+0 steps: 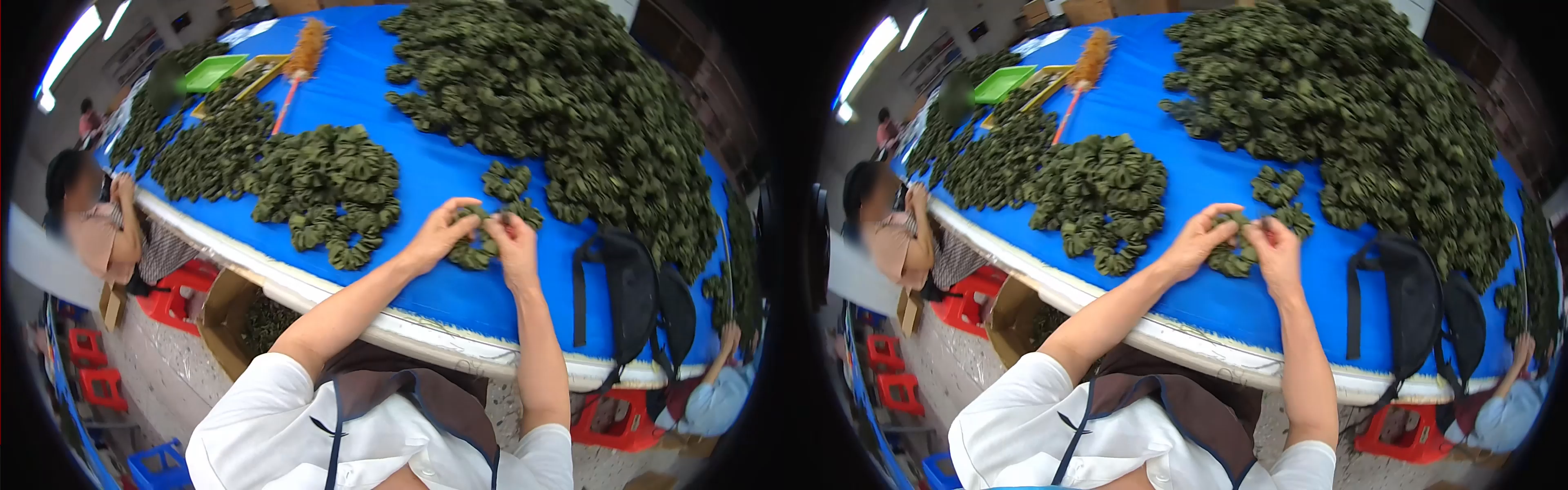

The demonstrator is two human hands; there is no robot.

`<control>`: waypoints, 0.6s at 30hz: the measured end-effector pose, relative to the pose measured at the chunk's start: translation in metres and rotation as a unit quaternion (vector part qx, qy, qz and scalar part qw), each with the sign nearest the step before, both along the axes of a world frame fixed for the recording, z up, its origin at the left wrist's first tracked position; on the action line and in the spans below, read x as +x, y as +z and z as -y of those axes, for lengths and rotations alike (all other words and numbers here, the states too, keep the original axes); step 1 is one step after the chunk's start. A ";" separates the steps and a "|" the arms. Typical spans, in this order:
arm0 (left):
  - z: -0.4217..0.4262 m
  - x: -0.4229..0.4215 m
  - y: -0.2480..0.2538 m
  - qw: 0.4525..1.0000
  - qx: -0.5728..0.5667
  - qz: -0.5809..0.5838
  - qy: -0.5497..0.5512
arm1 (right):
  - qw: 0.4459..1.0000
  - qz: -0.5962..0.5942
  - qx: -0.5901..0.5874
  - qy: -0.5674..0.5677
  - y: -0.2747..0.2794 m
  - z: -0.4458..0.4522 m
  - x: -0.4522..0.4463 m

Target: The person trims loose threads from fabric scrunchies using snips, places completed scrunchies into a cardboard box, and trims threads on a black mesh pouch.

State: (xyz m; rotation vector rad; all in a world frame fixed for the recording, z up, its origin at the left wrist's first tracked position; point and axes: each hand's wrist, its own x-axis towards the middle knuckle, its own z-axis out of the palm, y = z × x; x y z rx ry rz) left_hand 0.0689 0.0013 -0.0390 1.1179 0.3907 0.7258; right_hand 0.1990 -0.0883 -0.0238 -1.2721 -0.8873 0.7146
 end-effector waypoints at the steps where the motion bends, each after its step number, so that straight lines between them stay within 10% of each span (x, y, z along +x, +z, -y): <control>1: -0.001 -0.001 -0.001 1.000 -0.016 -0.003 -0.018 | 0.998 -0.050 -0.010 -0.031 0.002 0.001 0.001; 3: -0.008 -0.004 -0.005 0.997 -0.050 -0.024 -0.053 | 0.990 -0.128 -0.009 -0.053 0.010 0.004 0.005; 5: -0.011 -0.003 -0.009 0.997 -0.038 0.015 -0.068 | 0.955 -0.248 0.058 0.153 0.001 0.012 0.021; 10: -0.012 0.000 -0.012 0.983 0.050 0.150 -0.094 | 0.975 -0.188 -0.040 0.111 -0.009 0.006 0.012; 16: -0.020 -0.014 0.004 0.979 0.134 0.079 -0.129 | 0.935 -0.275 -0.073 0.212 -0.023 0.006 0.020; 18: -0.021 -0.021 0.019 0.993 -0.002 -0.017 -0.117 | 0.980 -0.143 -0.060 0.120 -0.014 0.005 0.017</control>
